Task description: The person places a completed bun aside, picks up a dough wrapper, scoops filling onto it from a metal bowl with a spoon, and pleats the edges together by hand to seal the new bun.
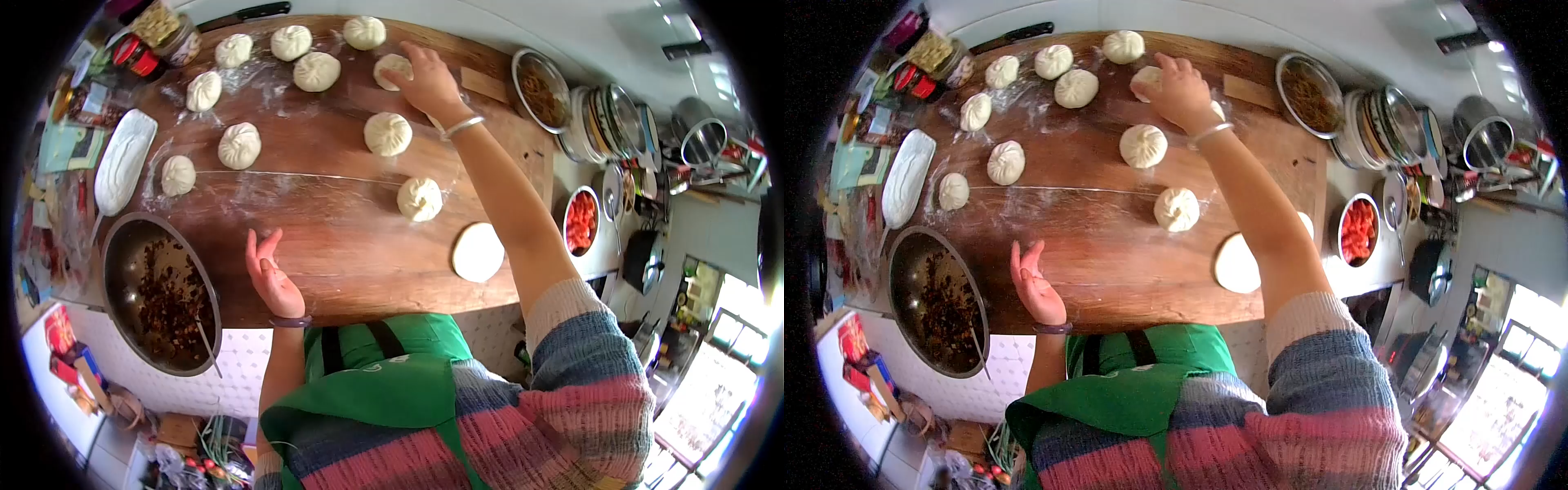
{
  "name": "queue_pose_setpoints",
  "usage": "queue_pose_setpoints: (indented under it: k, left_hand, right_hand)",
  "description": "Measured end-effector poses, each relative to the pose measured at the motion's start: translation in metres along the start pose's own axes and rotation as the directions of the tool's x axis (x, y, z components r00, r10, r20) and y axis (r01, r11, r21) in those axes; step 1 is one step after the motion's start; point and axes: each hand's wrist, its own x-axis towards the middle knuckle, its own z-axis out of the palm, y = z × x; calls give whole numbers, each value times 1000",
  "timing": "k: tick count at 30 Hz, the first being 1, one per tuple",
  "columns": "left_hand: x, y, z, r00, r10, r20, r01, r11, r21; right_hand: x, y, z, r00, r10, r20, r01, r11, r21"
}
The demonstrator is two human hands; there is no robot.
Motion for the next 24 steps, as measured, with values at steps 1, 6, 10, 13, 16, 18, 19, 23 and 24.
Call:
queue_pose_setpoints:
  k: [1,6,10,13,16,18,19,23,24]
  left_hand:
    - [0,2,-1,1000,3,13,-3,1000,-6]
    - [0,4,1,997,55,47,-56,998,8]
    - [-14,11,3,990,-46,130,56,996,-73]
    - [-34,14,7,975,-95,200,117,988,-100]
    - [-47,20,8,955,-162,249,192,976,-101]
    - [-52,29,11,930,-200,308,242,965,-105]
    - [-54,33,13,922,-195,335,246,962,-118]
    - [-54,45,5,867,-212,452,316,934,-168]
    - [-54,49,5,851,-218,477,341,921,-188]
  right_hand:
    - [-13,13,-13,994,-38,-100,43,997,57]
    - [-185,75,-76,935,262,239,-304,939,159]
    - [-323,94,-69,897,441,16,-437,894,-100]
    - [-358,108,-53,836,547,-44,-549,833,-74]
    - [-356,102,-47,663,749,0,-745,660,97]
    - [-348,99,-52,564,817,117,-816,531,227]
    - [-342,91,-60,564,812,149,-823,538,185]
    - [-347,73,-39,768,612,-190,-579,790,204]
    - [-342,51,-53,775,625,-99,-595,773,221]
